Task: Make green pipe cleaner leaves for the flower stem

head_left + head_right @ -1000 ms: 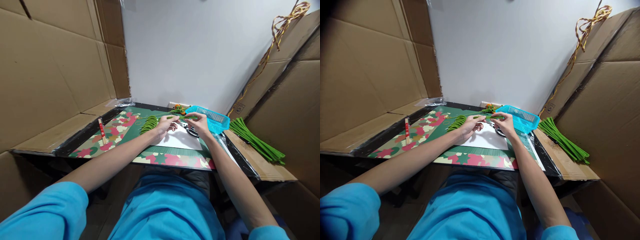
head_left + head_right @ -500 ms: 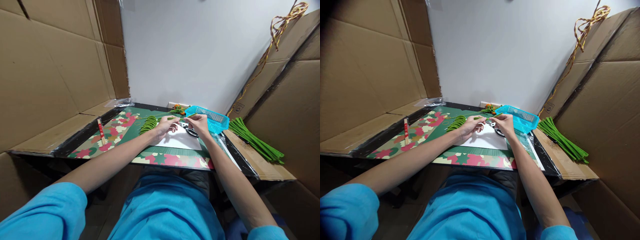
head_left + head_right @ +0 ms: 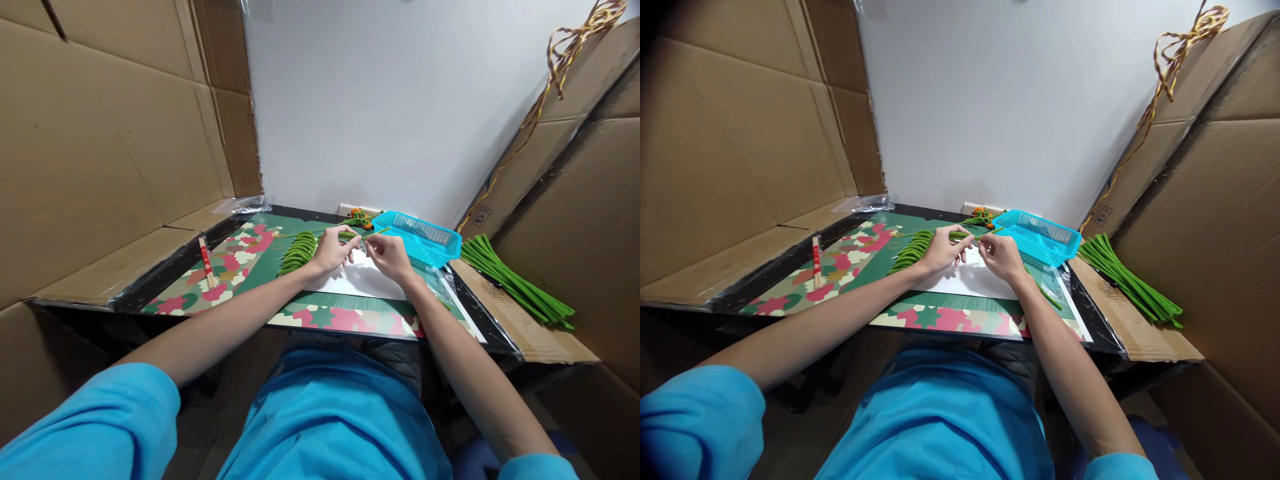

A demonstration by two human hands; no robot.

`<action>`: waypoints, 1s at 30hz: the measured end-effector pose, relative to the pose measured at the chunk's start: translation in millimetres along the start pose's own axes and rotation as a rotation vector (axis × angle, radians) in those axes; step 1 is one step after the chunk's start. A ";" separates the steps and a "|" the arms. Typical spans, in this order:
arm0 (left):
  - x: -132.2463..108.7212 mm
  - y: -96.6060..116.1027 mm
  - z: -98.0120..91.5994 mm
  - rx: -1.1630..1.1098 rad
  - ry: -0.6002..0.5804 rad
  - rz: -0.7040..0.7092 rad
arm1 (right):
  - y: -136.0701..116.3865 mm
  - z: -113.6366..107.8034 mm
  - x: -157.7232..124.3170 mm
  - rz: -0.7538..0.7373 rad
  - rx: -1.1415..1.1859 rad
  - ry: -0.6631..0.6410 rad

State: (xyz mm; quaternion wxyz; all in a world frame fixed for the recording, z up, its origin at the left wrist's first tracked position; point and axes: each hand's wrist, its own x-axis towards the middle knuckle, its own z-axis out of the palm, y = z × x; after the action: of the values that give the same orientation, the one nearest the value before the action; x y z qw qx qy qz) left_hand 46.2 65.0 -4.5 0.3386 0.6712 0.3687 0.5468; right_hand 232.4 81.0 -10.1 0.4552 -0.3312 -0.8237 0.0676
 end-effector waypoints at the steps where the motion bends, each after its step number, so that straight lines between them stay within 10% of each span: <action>1: 0.0 0.0 -0.8 0.013 -0.008 0.007 | -1.2 0.0 -0.3 -0.010 -0.010 -0.011; 30: 3.5 16.0 -8.1 -0.177 -0.039 -0.201 | 8.0 -2.3 -5.3 -0.137 -0.231 0.133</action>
State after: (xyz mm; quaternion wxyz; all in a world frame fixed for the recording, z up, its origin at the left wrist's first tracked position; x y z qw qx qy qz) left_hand 40.8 60.5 12.4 0.4567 0.6089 0.3776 0.5273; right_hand 240.0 83.4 -15.8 0.4713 -0.3282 -0.8146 -0.0812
